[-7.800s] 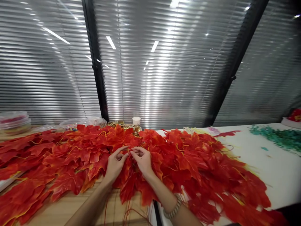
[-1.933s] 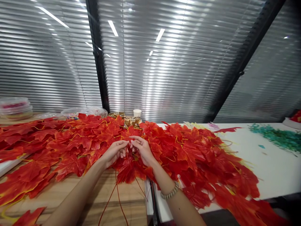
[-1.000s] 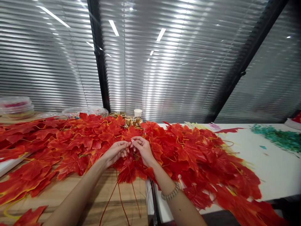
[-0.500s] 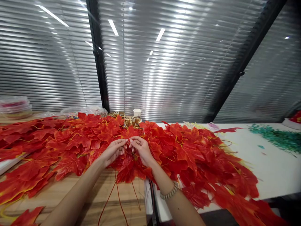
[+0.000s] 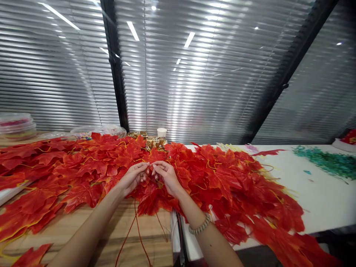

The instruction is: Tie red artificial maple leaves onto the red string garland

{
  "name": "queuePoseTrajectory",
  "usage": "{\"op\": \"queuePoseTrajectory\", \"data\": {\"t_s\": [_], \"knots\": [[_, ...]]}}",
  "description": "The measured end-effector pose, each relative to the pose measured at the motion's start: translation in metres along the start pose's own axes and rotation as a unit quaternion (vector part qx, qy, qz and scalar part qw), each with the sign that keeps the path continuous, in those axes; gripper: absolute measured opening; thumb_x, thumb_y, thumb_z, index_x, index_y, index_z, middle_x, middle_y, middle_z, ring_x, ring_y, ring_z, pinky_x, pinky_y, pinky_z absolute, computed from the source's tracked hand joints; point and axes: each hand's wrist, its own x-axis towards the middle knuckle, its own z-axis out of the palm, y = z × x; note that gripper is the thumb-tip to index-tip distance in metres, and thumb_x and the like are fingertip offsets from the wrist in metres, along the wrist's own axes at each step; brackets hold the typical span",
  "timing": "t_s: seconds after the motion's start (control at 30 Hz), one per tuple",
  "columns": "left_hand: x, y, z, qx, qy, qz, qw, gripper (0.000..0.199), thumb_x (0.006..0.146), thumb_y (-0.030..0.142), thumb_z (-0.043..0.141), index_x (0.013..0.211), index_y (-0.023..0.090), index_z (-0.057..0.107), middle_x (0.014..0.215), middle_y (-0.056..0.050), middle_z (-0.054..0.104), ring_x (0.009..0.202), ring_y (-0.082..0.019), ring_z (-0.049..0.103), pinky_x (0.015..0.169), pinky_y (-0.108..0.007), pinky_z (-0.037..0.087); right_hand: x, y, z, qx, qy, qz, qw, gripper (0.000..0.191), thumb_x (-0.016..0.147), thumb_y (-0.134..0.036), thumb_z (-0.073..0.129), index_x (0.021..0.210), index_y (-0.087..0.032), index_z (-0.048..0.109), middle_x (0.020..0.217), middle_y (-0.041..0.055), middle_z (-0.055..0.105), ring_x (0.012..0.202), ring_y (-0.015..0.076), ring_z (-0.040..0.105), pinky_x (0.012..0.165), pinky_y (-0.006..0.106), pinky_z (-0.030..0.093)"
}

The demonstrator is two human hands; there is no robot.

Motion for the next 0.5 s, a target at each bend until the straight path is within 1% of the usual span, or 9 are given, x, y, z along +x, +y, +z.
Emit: {"op": "queuePoseTrajectory", "data": {"t_s": [0.17,0.5], "knots": [[0.0004,0.0003,0.0004,-0.004,0.006,-0.001,1.0,0.019,0.066,0.026,0.071,0.073,0.012,0.06,0.059,0.003,0.056,0.043,-0.002,0.047,0.038,-0.01,0.035,-0.0003,-0.0002,0.0008,-0.001,0.005,0.006,1.0,0.024,0.063,-0.032,0.07,0.078,-0.015,0.062,0.058,-0.0005,0.06,0.047,0.0072,0.047,0.049,0.02,0.035],[-0.0007,0.0,-0.0001,0.008,0.007,0.0,1.0,0.019,0.069,0.028,0.069,0.075,0.012,0.06,0.06,0.003,0.055,0.044,-0.002,0.047,0.038,-0.01,0.035,-0.0002,-0.0009,0.0015,0.002,0.002,0.003,1.0,0.023,0.064,-0.03,0.069,0.079,-0.014,0.063,0.058,0.0001,0.06,0.048,0.0072,0.047,0.049,0.02,0.036]]}}
